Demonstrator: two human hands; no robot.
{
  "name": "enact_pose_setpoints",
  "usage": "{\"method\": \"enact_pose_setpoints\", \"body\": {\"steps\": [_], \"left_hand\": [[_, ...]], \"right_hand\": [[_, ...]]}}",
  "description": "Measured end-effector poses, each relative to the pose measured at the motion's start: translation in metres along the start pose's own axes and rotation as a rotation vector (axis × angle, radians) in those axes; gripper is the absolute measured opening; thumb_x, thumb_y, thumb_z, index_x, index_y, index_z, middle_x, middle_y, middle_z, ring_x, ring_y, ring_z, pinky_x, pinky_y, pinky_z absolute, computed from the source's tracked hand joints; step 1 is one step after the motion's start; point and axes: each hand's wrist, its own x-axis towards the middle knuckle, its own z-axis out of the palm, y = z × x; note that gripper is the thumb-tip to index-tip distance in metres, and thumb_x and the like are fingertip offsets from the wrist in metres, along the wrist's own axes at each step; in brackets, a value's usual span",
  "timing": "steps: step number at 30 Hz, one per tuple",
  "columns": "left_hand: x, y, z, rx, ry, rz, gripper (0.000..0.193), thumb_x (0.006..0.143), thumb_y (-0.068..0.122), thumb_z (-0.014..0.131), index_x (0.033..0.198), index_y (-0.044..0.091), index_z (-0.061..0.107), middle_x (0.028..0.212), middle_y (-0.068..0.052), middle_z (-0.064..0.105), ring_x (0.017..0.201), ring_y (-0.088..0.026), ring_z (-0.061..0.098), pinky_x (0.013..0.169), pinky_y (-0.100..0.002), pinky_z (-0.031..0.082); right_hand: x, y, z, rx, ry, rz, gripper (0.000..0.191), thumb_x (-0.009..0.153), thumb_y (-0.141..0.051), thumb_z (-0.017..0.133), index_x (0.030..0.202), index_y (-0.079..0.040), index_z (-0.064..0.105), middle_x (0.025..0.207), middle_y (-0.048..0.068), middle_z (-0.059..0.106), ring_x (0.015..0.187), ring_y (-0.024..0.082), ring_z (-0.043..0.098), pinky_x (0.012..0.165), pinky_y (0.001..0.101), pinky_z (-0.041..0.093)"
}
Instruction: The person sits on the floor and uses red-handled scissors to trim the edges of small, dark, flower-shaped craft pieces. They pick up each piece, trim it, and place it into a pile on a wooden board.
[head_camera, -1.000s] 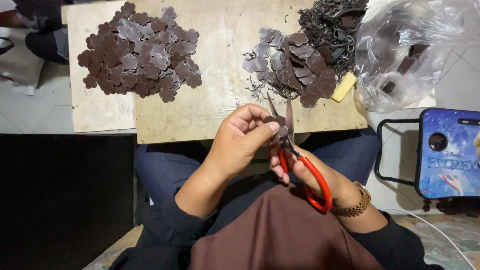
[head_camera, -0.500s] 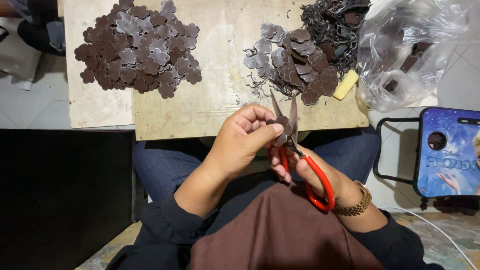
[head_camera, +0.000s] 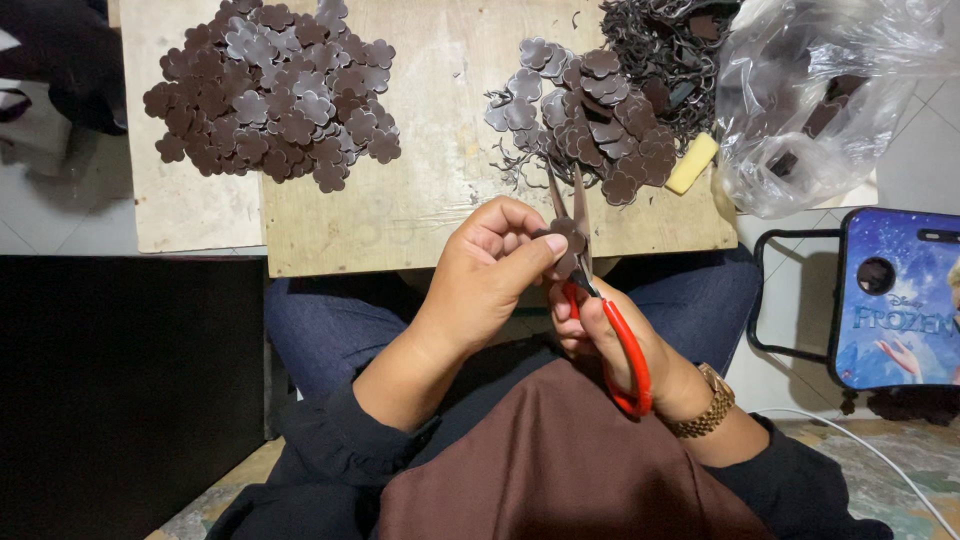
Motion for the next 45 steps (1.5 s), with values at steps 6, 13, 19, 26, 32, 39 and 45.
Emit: {"method": "enact_pose_setpoints", "body": {"steps": [6, 13, 19, 26, 32, 39, 45], "left_hand": [[0.0, 0.003, -0.003, 0.048, 0.007, 0.005, 0.011, 0.098, 0.003, 0.067, 0.105, 0.003, 0.058, 0.089, -0.005, 0.07, 0.08, -0.008, 0.066, 0.073, -0.024, 0.053], [0.0, 0.007, -0.01, 0.05, 0.027, -0.017, 0.011, 0.096, 0.002, 0.068, 0.106, 0.002, 0.062, 0.091, -0.002, 0.068, 0.079, -0.006, 0.061, 0.072, -0.022, 0.05], [0.0, 0.011, -0.014, 0.069, 0.03, -0.021, 0.011, 0.096, 0.003, 0.068, 0.107, 0.001, 0.065, 0.092, -0.002, 0.07, 0.08, -0.006, 0.062, 0.072, -0.022, 0.051], [-0.001, 0.013, -0.018, 0.084, 0.049, -0.001, 0.01, 0.097, 0.005, 0.07, 0.105, 0.0, 0.067, 0.09, 0.0, 0.068, 0.079, -0.006, 0.06, 0.072, -0.022, 0.05], [0.001, 0.013, -0.018, 0.133, 0.074, 0.005, 0.011, 0.095, 0.005, 0.069, 0.104, 0.0, 0.068, 0.089, 0.0, 0.068, 0.077, -0.005, 0.06, 0.071, -0.021, 0.05], [-0.001, 0.017, -0.014, 0.155, 0.062, 0.02, 0.007, 0.097, 0.007, 0.069, 0.098, 0.0, 0.069, 0.085, 0.0, 0.07, 0.076, -0.005, 0.06, 0.069, -0.022, 0.05], [-0.002, 0.016, -0.012, 0.217, 0.088, 0.04, 0.007, 0.097, 0.007, 0.07, 0.097, 0.0, 0.07, 0.086, 0.0, 0.07, 0.076, -0.004, 0.059, 0.069, -0.021, 0.05]], "right_hand": [[-0.003, -0.003, -0.001, -0.029, 0.001, 0.019, 0.055, 0.1, -0.062, 0.052, 0.104, -0.007, 0.047, 0.078, -0.005, 0.035, 0.064, 0.007, 0.03, 0.056, 0.023, 0.028], [-0.004, -0.009, -0.001, -0.05, -0.01, 0.051, 0.054, 0.1, -0.061, 0.054, 0.1, -0.008, 0.047, 0.074, -0.006, 0.034, 0.061, 0.006, 0.028, 0.053, 0.0226, 0.026], [-0.004, -0.01, 0.0, -0.033, -0.006, 0.073, 0.053, 0.1, -0.06, 0.055, 0.099, -0.008, 0.048, 0.072, -0.007, 0.035, 0.06, 0.006, 0.029, 0.053, 0.0229, 0.027], [-0.003, -0.008, -0.007, -0.07, -0.026, 0.082, 0.051, 0.099, -0.059, 0.056, 0.1, -0.008, 0.05, 0.069, -0.007, 0.033, 0.058, 0.005, 0.027, 0.05, 0.0219, 0.024], [-0.004, -0.007, -0.008, -0.024, -0.004, 0.11, 0.053, 0.1, -0.057, 0.057, 0.099, -0.005, 0.05, 0.066, -0.008, 0.032, 0.055, 0.004, 0.025, 0.049, 0.0221, 0.023], [-0.003, -0.007, -0.008, -0.086, -0.095, 0.085, 0.053, 0.1, -0.06, 0.055, 0.104, -0.008, 0.048, 0.076, -0.007, 0.038, 0.066, 0.005, 0.03, 0.057, 0.0216, 0.028], [-0.003, -0.004, -0.01, -0.071, -0.06, 0.096, 0.052, 0.1, -0.059, 0.056, 0.1, -0.008, 0.049, 0.073, -0.007, 0.038, 0.063, 0.005, 0.03, 0.053, 0.022, 0.027]]}}
